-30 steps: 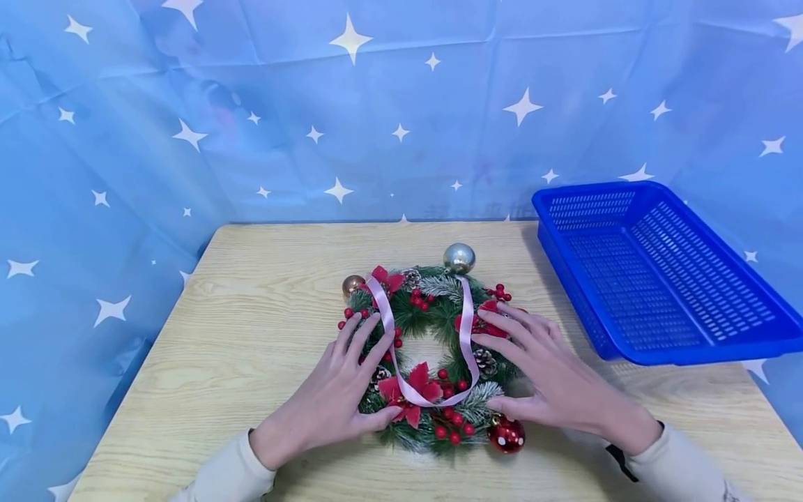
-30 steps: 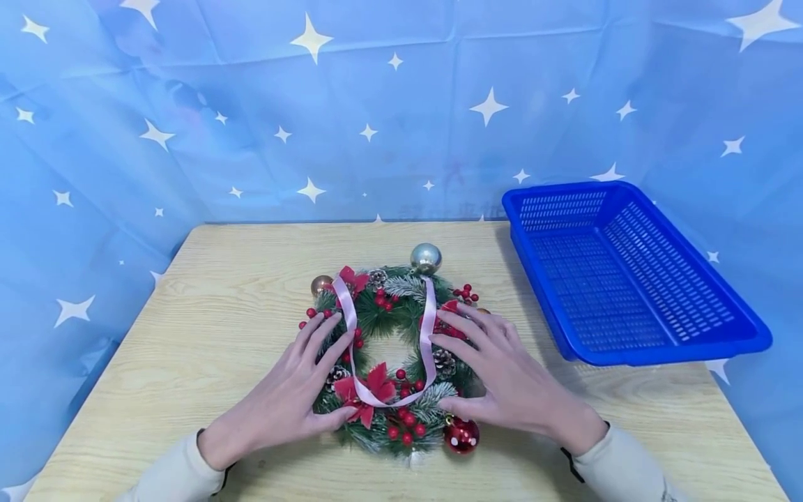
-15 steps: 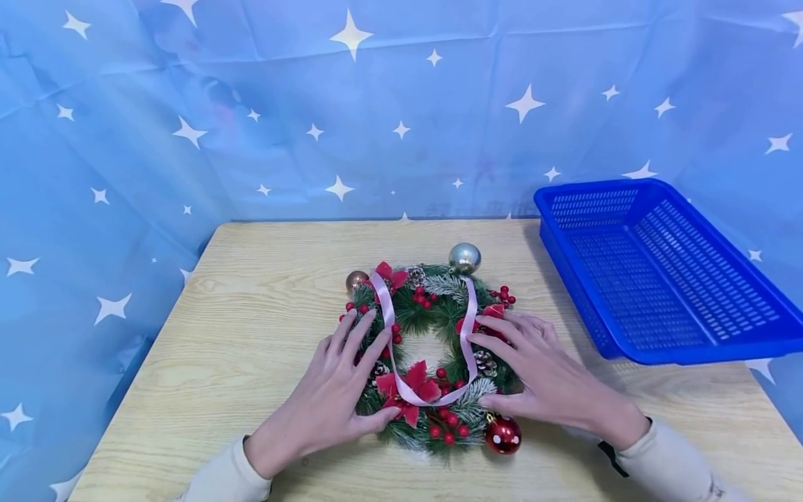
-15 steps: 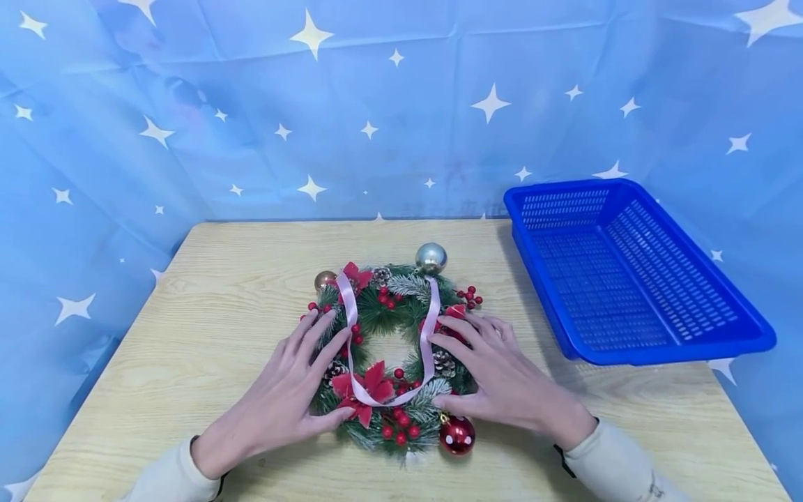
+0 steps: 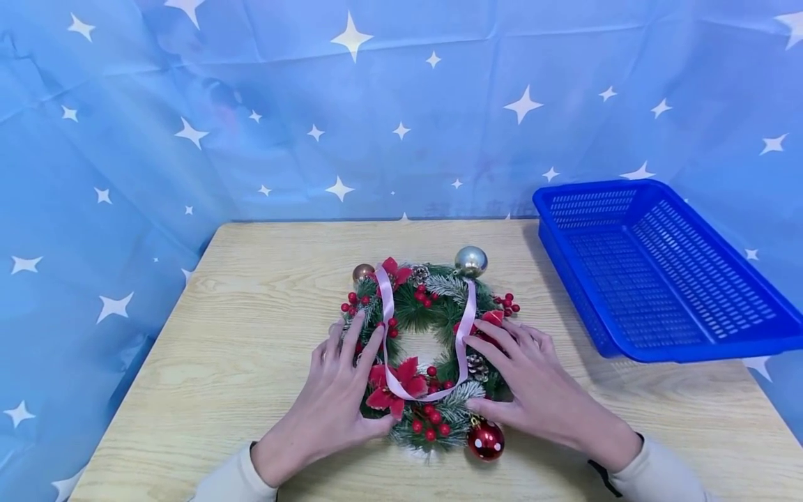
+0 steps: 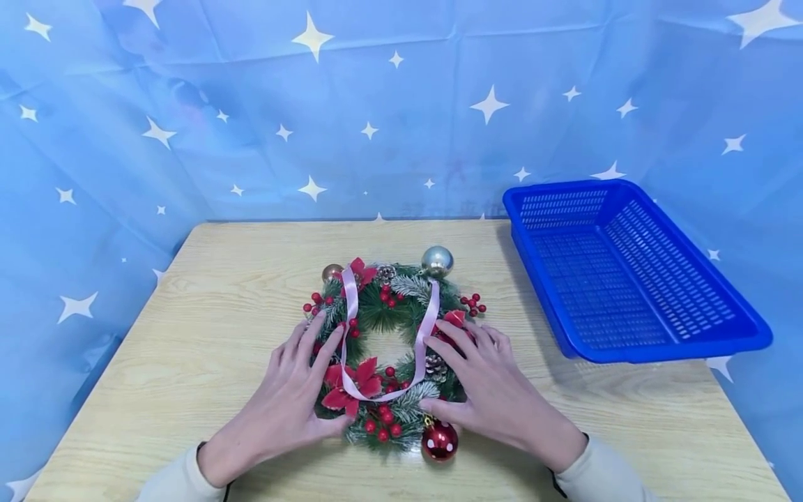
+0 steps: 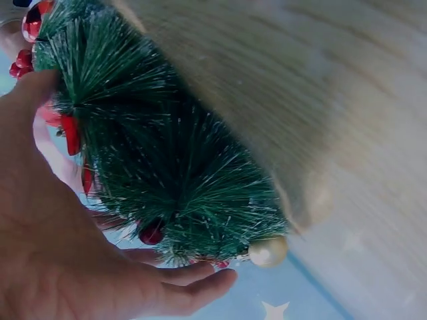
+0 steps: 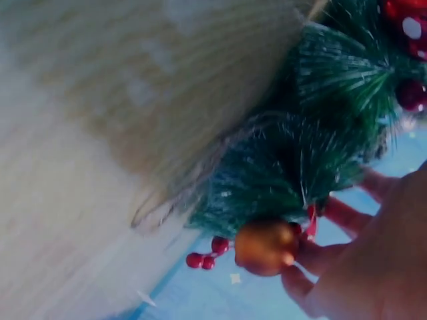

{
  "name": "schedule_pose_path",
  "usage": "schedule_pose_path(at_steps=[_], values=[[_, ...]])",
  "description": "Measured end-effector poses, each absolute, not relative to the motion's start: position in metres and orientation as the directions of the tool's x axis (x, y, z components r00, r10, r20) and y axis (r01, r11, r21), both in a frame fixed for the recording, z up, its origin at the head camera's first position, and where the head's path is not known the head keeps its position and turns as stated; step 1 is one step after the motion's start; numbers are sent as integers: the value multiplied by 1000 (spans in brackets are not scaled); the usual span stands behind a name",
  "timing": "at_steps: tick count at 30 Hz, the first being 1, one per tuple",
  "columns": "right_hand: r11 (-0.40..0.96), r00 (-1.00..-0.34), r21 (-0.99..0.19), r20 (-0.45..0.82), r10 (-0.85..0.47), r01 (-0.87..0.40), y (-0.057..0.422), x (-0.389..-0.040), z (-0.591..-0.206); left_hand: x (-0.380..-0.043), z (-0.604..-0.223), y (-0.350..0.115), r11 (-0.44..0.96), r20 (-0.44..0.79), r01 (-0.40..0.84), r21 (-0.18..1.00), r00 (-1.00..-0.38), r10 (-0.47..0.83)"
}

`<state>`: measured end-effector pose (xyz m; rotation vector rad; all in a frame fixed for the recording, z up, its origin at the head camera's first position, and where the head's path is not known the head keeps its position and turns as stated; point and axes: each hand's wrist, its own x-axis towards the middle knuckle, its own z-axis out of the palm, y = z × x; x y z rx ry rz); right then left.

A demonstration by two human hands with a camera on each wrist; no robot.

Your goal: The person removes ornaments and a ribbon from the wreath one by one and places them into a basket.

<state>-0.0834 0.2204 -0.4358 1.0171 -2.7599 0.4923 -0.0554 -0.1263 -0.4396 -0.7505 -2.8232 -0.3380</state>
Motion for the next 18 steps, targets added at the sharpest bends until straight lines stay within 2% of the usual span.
schedule_pose_path(at_steps=[8,18], values=[[639,-695,-275,328,-640,-718,240,-95,-428,-66,-443,-130,796,251,578,180,-809,531],[681,-729,-260,277,-626,-684,244,-104,-434,-75,-440,-136,791,239,590,164,-802,548]])
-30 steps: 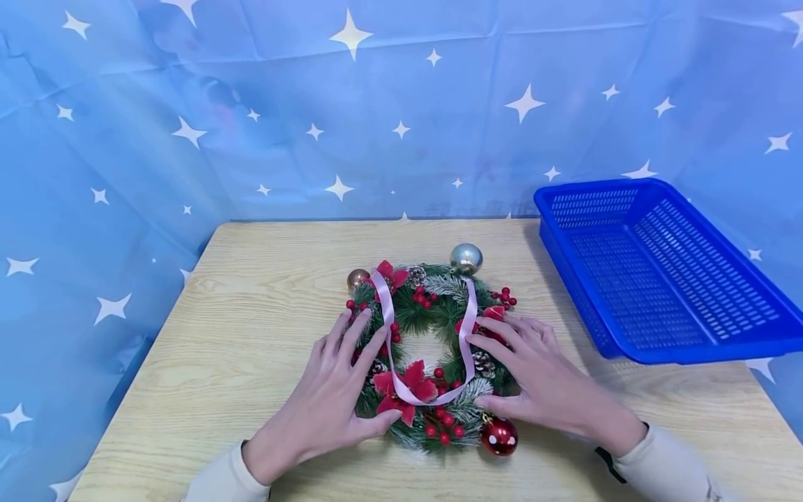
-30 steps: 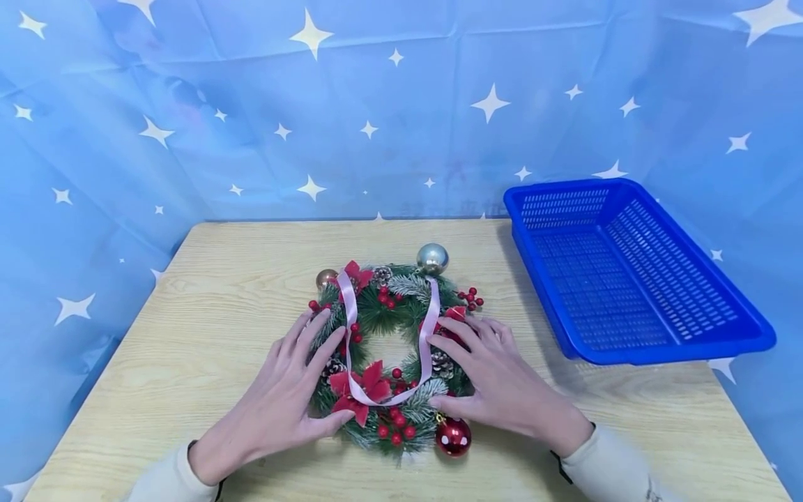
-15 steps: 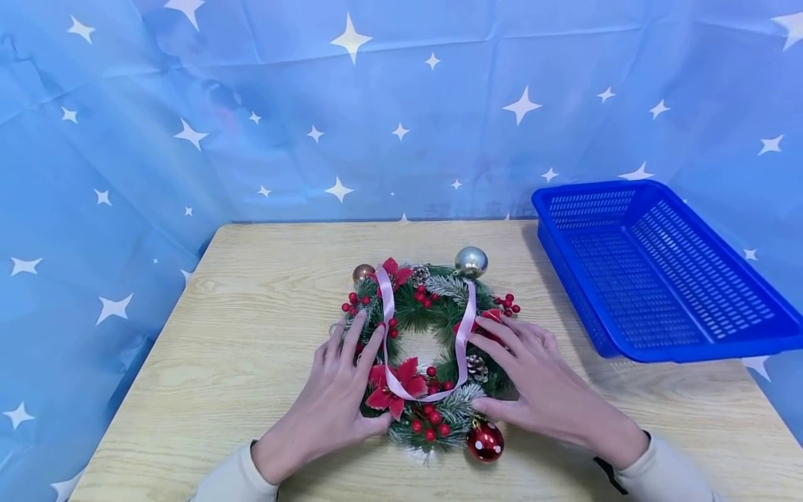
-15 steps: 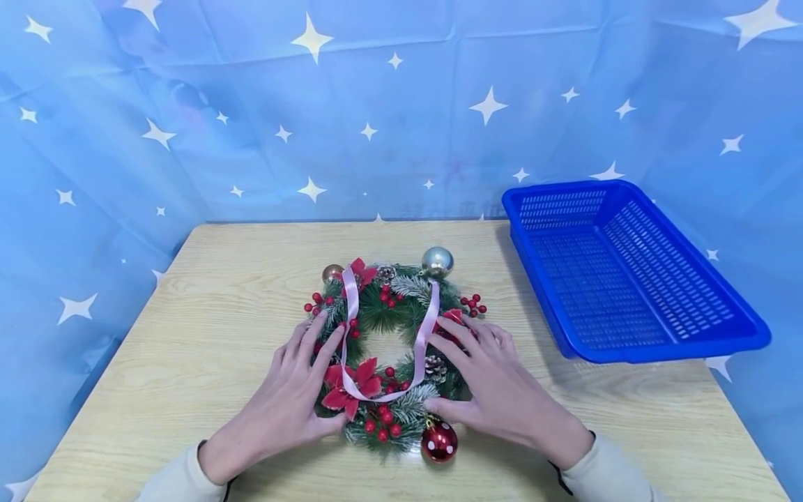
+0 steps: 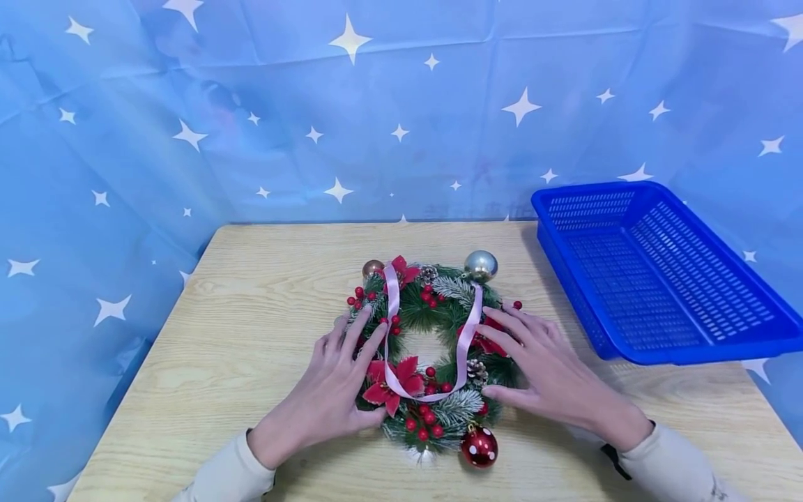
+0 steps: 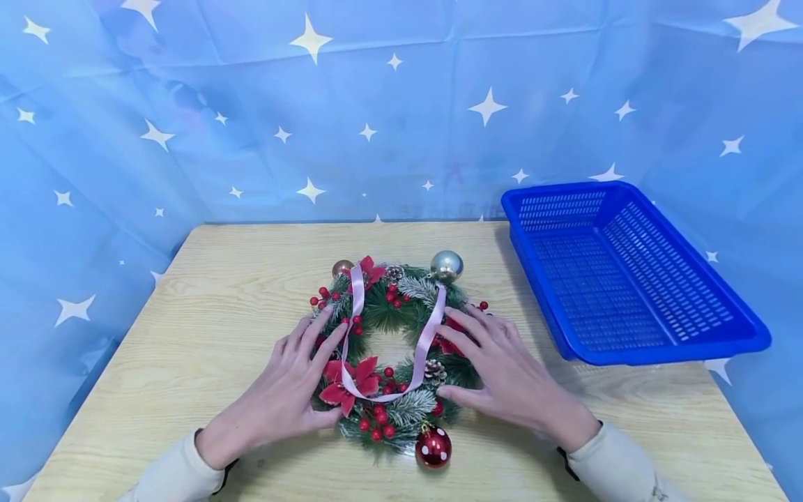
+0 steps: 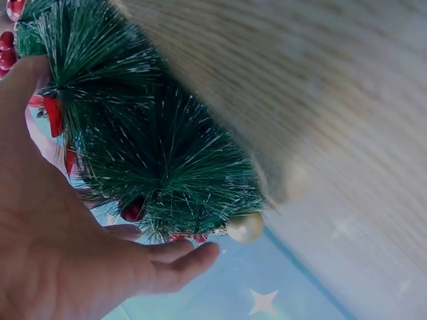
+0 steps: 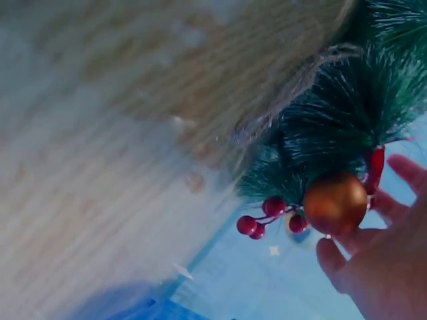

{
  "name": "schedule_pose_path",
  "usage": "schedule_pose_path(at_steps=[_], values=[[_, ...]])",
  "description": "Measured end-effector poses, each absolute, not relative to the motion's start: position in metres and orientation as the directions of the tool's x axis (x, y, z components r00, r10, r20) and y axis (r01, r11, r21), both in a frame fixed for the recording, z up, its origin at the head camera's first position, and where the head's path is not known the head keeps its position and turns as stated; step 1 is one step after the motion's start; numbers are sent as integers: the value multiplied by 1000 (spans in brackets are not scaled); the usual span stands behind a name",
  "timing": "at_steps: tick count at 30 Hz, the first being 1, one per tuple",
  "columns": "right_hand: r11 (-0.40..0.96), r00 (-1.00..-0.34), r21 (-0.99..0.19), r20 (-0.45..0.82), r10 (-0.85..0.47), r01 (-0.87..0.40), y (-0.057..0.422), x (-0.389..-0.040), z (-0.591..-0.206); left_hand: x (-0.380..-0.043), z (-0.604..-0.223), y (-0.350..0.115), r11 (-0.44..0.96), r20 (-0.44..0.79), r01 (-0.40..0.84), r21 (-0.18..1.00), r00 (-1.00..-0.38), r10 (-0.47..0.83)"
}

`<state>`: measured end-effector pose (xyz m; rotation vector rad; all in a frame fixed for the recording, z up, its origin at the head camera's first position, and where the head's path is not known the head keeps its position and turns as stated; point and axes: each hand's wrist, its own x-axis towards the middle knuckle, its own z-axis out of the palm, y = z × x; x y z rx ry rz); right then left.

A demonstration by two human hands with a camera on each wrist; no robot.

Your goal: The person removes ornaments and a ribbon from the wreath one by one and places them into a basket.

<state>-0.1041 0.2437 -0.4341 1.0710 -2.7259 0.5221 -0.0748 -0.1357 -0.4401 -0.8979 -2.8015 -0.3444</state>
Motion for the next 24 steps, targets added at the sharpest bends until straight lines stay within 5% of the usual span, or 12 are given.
schedule_pose_path(at_steps=[13,24], values=[[562,-589,-228,510,-627,-795,238,-68,-432,-82,-443,-139,725,283,672,149,-732,620],[591,-653,-296,469,-595,-750,238,-38,-438,-83,-446,-139,748,250,648,142,-755,606]])
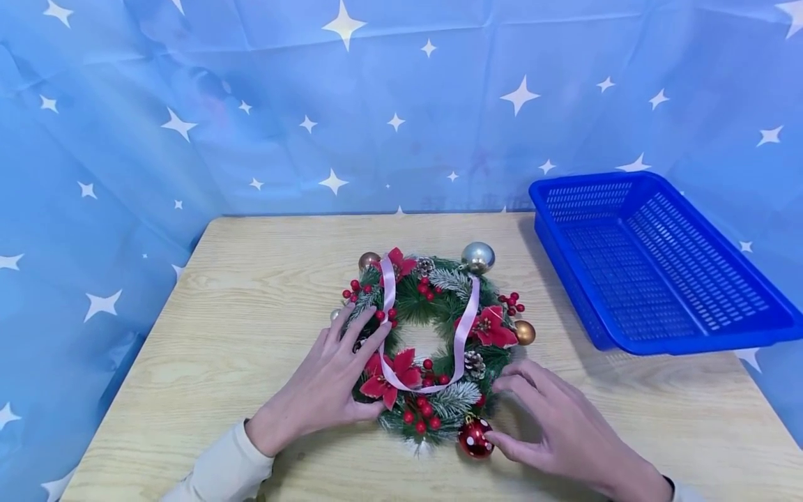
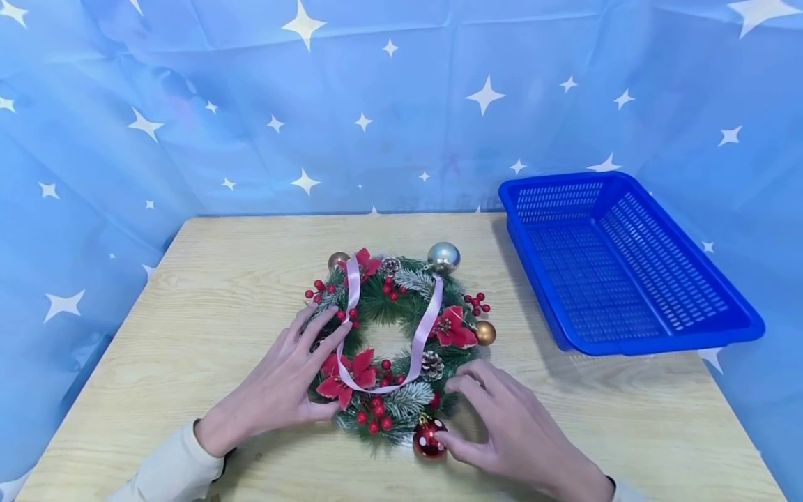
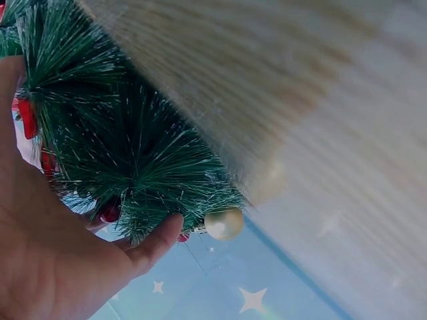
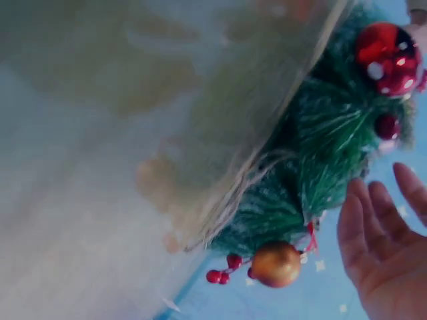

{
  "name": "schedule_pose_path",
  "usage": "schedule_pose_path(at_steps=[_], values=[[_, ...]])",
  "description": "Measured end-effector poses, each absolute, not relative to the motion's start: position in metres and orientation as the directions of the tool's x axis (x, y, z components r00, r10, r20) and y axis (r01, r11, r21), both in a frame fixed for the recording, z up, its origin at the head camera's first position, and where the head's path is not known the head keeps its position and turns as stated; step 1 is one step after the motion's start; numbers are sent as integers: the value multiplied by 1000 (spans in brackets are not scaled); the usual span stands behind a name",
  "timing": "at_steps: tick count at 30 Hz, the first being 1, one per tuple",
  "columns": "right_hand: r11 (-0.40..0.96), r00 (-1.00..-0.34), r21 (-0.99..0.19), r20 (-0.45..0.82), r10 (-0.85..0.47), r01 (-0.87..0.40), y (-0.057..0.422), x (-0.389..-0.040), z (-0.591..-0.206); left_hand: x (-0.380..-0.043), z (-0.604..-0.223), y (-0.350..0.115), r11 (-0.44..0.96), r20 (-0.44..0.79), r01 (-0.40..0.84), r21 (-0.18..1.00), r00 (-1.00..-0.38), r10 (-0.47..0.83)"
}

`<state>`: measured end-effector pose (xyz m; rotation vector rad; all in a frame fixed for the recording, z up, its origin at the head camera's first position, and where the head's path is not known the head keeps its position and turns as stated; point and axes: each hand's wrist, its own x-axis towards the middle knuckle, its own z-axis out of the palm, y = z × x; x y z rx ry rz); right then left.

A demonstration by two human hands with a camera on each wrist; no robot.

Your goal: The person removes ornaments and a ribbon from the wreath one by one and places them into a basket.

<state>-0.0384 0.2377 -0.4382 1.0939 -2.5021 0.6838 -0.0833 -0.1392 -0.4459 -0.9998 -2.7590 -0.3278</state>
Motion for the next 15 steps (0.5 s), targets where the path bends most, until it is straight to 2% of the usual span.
schedule_pose_path(at_steps=[4,10,15], values=[[616,-708,-349,376,-598,-706,235,-29,-438,-83,-445,-138,753,254,642,146,-760,599],[694,-817,-467,119,-565,-548,226,-19,-438,-81,-445,-137,756,255,631,174,-771,584],[735,-855,-545,-64,-515,-403,222,-17,-437,-77,-444,-135,763,243,615,199,-785,569]])
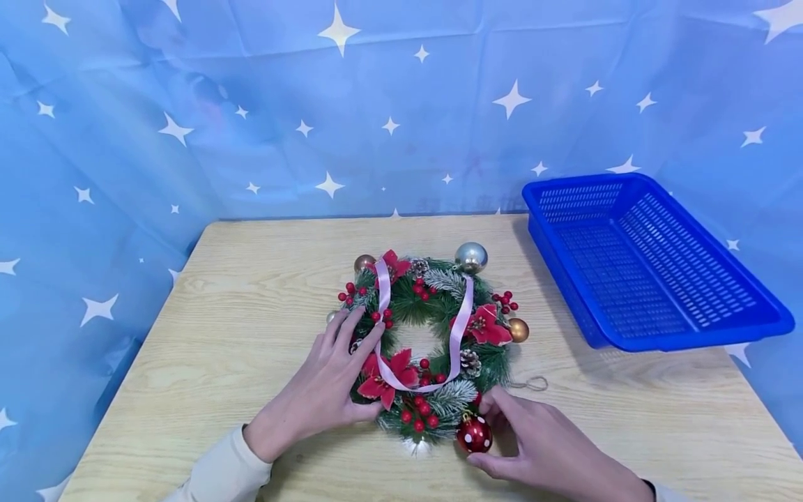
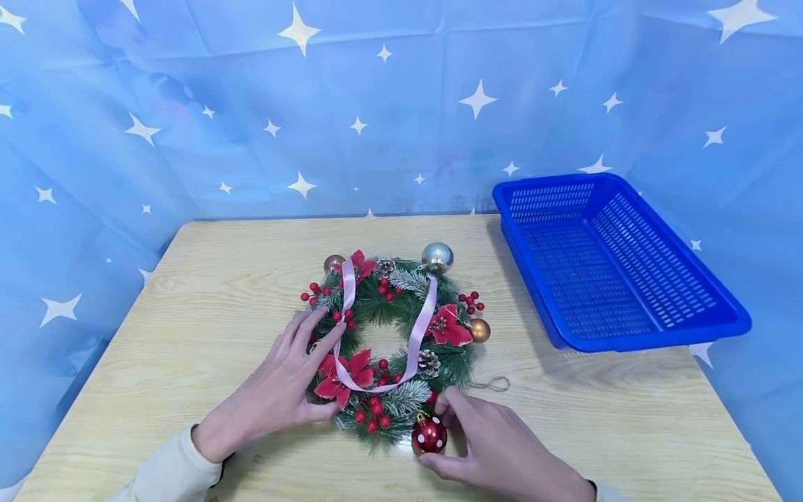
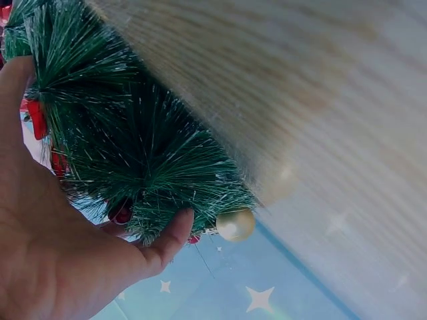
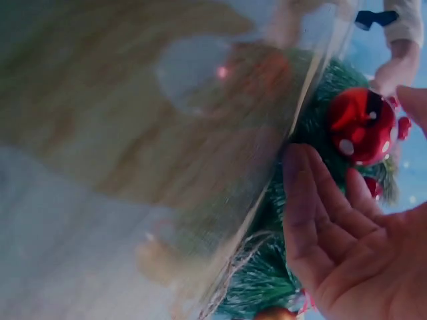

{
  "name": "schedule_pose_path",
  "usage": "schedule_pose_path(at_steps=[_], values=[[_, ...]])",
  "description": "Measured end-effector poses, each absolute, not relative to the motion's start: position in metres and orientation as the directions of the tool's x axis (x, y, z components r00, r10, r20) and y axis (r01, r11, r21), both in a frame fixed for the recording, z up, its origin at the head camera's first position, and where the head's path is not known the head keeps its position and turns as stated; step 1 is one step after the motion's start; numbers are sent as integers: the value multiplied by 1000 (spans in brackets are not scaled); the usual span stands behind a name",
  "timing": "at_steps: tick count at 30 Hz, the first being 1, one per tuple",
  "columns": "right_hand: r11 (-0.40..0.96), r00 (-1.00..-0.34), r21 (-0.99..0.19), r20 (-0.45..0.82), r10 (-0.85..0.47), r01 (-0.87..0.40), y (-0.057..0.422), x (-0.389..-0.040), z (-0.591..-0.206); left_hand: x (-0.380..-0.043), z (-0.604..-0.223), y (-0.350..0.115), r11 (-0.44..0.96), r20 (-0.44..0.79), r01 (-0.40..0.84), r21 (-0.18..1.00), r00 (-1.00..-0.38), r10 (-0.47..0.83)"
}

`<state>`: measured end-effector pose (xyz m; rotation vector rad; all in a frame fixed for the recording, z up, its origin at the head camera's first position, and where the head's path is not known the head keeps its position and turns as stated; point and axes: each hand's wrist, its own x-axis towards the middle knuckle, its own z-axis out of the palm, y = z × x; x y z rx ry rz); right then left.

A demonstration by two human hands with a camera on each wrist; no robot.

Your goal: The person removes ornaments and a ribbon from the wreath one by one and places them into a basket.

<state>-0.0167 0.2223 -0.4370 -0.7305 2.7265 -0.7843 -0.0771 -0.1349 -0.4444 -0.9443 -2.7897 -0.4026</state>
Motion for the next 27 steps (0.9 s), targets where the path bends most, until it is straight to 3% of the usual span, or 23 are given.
schedule_pose_path(at_steps=[4,14,21,27], values=[[728,-858,-565,-66,-509,-389,221,-17,-439,-76,-445,-134,768,237,607,204,-792,562],[644,-838,-578,142,-527,-502,225,-11,-440,-75,-448,-133,765,256,611,201,-787,561],[566,-766,-520,372,-525,-640,229,-12,-443,-76,-446,-133,763,252,613,205,-786,564],[519,-736,-523,455,-501,-676,232,-14,-443,-76,-445,-132,763,249,615,200,-785,567]])
